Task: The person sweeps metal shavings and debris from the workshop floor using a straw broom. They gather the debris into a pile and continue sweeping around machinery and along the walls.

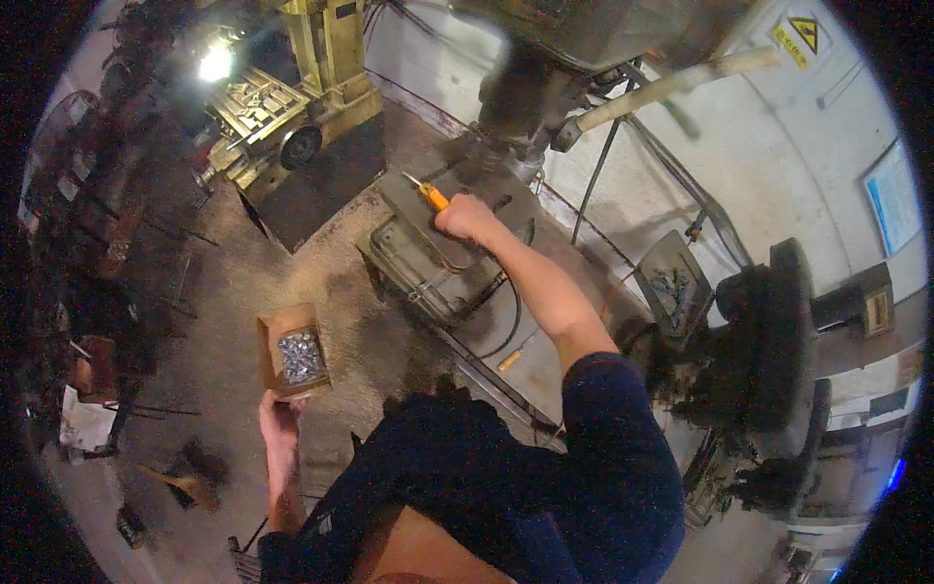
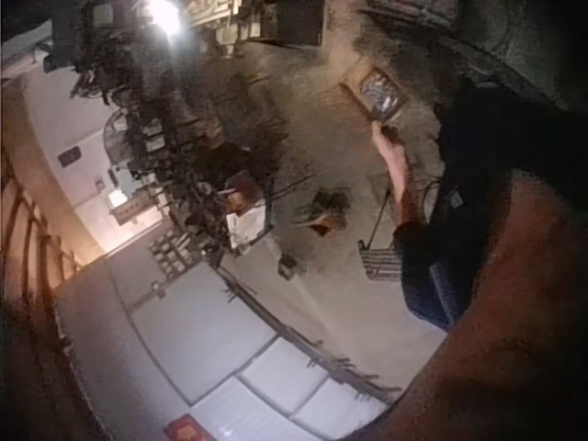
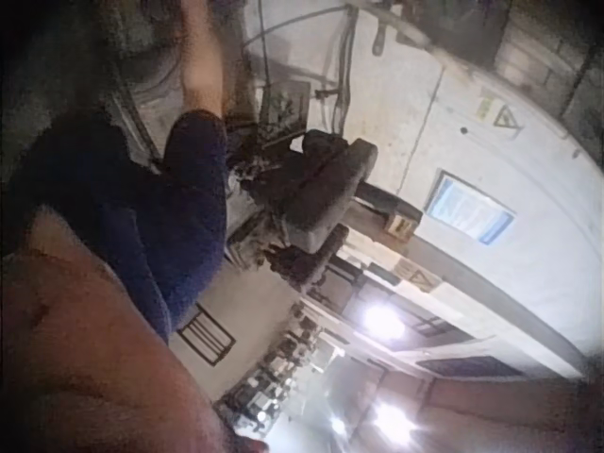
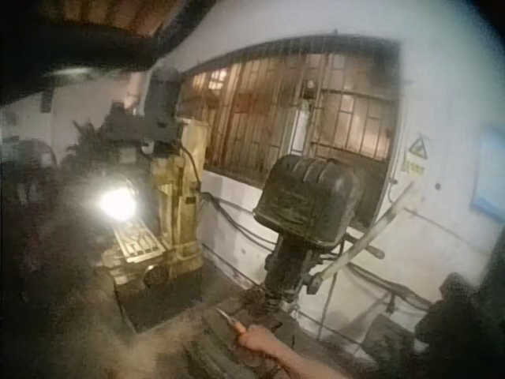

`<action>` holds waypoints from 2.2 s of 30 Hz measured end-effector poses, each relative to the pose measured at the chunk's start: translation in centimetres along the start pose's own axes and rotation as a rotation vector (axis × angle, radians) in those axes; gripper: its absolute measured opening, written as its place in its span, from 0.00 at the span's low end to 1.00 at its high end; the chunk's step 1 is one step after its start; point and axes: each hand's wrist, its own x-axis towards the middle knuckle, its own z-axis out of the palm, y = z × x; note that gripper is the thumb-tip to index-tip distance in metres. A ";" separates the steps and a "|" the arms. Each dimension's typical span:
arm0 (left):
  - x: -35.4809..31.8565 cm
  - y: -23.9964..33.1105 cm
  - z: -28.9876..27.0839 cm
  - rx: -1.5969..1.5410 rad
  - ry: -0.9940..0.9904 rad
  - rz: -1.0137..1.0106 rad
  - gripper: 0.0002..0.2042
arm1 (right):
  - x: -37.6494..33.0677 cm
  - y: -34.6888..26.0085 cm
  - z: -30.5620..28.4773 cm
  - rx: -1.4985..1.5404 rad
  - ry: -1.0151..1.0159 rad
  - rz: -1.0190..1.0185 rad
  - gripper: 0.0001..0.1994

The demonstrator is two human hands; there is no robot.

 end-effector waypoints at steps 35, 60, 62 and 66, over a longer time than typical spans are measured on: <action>-1.2 0.3 -5.5 -0.117 0.076 0.070 0.17 | -6.0 3.3 2.3 -0.243 -0.062 -0.150 0.19; 2.9 -0.6 3.2 0.113 -0.190 -0.036 0.08 | -21.0 -3.6 5.8 0.185 -0.768 -0.422 0.12; 3.2 -1.1 2.8 0.153 -0.141 -0.022 0.08 | -21.8 -5.4 5.5 0.220 -0.769 -0.400 0.12; 3.2 -2.4 1.9 0.183 -0.097 0.056 0.06 | -22.2 -8.2 6.1 0.211 -0.736 -0.451 0.13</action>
